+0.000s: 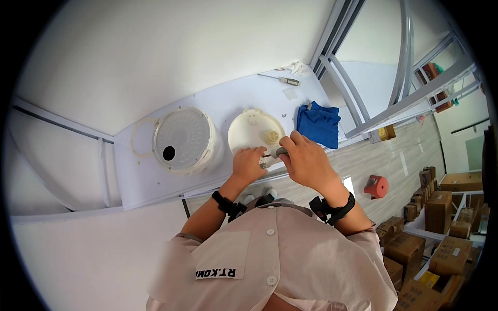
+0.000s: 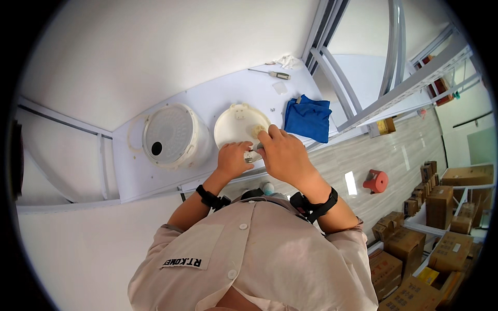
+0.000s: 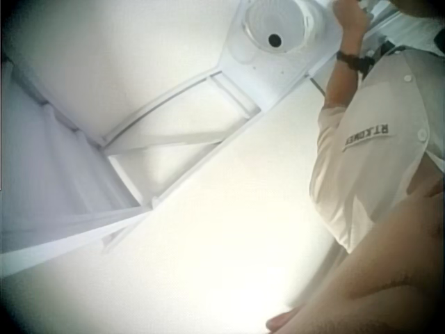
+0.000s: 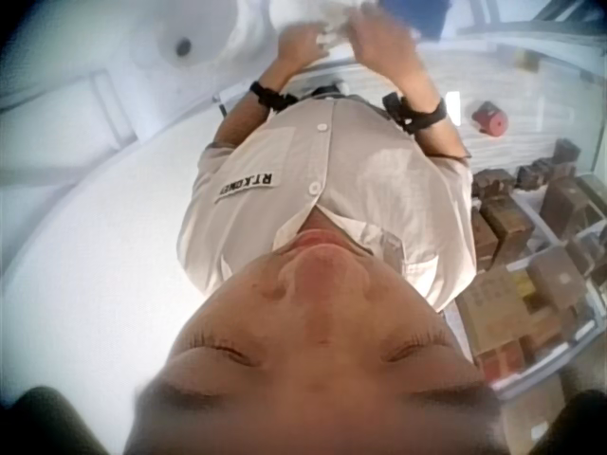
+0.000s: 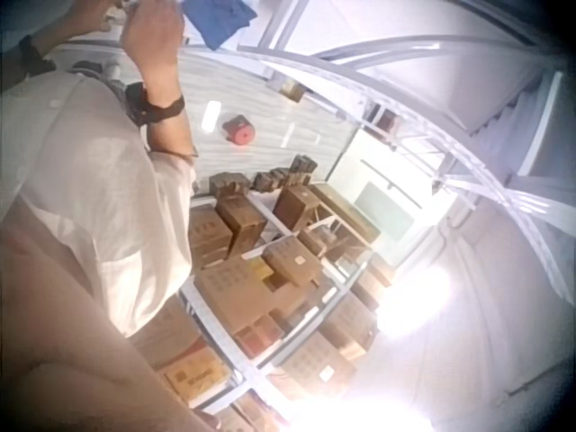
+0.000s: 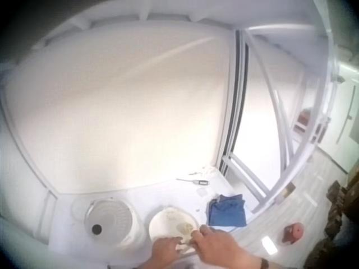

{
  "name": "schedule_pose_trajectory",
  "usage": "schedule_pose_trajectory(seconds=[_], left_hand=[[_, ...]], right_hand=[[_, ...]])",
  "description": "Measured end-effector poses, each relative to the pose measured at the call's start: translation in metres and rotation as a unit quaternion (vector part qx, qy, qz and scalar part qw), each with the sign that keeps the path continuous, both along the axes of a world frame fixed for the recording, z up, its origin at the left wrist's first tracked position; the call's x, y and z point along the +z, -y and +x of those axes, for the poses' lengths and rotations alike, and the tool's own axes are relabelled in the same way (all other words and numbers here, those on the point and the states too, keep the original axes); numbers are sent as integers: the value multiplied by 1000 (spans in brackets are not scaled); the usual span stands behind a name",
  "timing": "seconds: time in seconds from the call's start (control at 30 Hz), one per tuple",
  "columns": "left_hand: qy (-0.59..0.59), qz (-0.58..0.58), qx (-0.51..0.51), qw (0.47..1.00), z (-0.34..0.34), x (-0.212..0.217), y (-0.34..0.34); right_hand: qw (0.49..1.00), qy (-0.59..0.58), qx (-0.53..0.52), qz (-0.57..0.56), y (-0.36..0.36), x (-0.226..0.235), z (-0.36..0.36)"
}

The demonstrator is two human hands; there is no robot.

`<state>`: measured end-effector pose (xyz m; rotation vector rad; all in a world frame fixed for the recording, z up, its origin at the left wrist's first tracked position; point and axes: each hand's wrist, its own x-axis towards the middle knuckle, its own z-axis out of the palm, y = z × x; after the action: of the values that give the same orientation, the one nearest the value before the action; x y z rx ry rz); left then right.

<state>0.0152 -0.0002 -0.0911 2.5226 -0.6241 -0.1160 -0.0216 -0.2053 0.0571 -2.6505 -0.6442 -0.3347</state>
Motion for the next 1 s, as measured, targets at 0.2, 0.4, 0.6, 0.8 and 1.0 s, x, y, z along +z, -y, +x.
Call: schedule_pose_trajectory(seconds=[0.2,0.4,0.6,0.8,1.0], left_hand=[[13,18,-1,1000,0,-3,2],[26,-11,12,1000,-2,-6,0],[26,13,21,999,-1,-1,0],[31,9,8,999,0,0,-6],[15,39,5,999,0,1,-4]], right_hand=[[996,-54,-68,-10,-10,-7,7],[987,-71,-146,-12,-22,-12,4],[980,-89,-180,-5,-23,-12,4],[982,-104,-156,20,-20,-4,5],[979,-115,-162,45,-11,5,-4]])
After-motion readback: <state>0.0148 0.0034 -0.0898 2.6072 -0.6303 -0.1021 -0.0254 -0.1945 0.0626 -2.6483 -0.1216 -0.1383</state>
